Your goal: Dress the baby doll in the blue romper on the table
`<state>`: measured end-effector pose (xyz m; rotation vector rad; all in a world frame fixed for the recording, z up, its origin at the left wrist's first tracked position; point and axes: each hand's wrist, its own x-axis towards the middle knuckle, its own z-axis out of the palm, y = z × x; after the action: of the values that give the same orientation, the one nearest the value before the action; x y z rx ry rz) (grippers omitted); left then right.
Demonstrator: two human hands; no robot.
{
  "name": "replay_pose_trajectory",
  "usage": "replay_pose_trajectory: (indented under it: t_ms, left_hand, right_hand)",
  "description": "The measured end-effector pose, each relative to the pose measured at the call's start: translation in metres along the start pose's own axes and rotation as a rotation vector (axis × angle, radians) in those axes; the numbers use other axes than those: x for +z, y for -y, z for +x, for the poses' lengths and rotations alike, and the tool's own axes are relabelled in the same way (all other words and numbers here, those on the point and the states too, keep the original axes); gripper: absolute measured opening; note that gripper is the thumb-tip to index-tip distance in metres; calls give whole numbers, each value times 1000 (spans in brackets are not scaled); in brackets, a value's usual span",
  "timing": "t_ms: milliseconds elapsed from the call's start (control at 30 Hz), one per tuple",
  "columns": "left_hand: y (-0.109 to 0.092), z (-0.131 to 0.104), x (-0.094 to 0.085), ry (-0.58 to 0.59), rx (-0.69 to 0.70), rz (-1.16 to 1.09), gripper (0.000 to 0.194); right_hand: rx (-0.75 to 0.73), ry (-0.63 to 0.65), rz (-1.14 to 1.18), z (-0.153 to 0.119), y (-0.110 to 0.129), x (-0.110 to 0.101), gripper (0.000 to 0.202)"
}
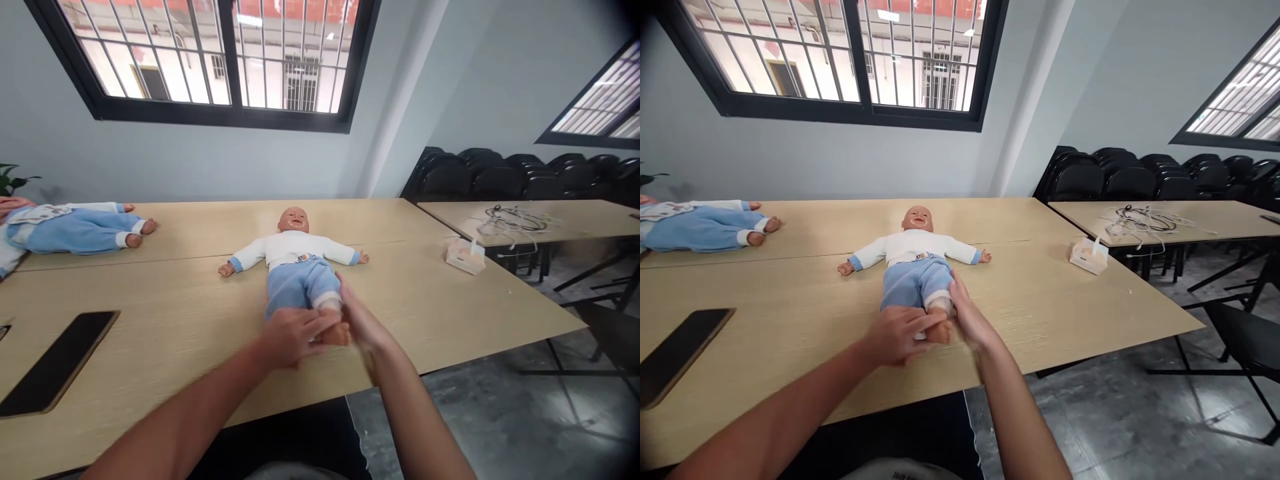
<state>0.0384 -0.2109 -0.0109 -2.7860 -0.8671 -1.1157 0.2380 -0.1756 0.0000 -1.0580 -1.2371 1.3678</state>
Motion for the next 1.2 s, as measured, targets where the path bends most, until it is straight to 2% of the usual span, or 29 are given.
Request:
replay_pose_trajectory:
  t_ms: [33,100,133,200,300,333,367,400,467,500,567,633,667,700,767,833,867,933,967,1100,1200]
  left_hand:
    - [-4,1,4,53,6,-21,44]
    - [-7,2,7,119,20,-104,44]
    - [-4,3,6,109,11,-150,41]
    - [10,2,0,-27,-91,-184,31]
    - [46,-2,-14,-355,-500,-110,37]
    - [58,-4,-17,-387,-636,-130,48]
    - [70,-7,-21,-354,-735,-196,57]
    - [79,-9,-23,-268,-787,-278,63]
    - [89,-12,-26,-85,-822,-401,65]
    - [90,-12,-26,-27,-822,-417,61]
    - [86,-10,-28,-8,-813,-362,46]
    - [78,-6,-29,-54,-779,-327,37]
    - [73,-4,-30,-73,-767,-356,35]
    - [68,-3,-30,-92,-766,-420,35]
    - [62,-1,-31,-128,-780,-629,40]
    - [61,-2,-30,-177,-767,-850,45]
    - [63,-3,-29,-214,-750,-938,46]
    - [72,-6,-25,-284,-752,-1055,48]
    - [78,-8,-23,-319,-795,-1061,50]
    - [103,-14,-12,-556,-1102,-824,57]
    - [114,-16,-4,-730,-1169,-681,59]
  right_hand:
    - [82,78,54,-17,3,0,59]
    - [169,92,92,-41,5,-4,67]
    - [187,65,87,-48,4,-7,72]
    - [188,5,49,-53,2,-16,75]
    - [150,-13,-56,-48,1,-33,71]
    - [132,1,-100,-46,2,-38,70]
    - [114,25,-140,-43,4,-43,69]
    - [102,58,-174,-41,6,-47,68]
    - [98,112,-232,-39,9,-52,67]
    - [93,100,-271,-40,10,-52,66]
    - [6,-61,-402,-48,8,-43,62]
    - [-212,-289,-601,-66,1,-21,53]
    - [-355,-354,-712,-77,-3,-7,49]
    - [-476,-339,-804,-89,-9,9,44]
    - [-602,-137,-959,-109,-21,38,45]
    - [-611,-81,-1100,-120,-35,58,57]
    - [-602,-98,-1160,-121,-41,63,62]
    - [-592,-173,-1249,-118,-51,62,64]
    - [-593,-203,-1277,-114,-54,59,61]
    - [-618,-258,-1291,-103,-56,39,55]
    - [-644,-278,-1274,-102,-55,31,51]
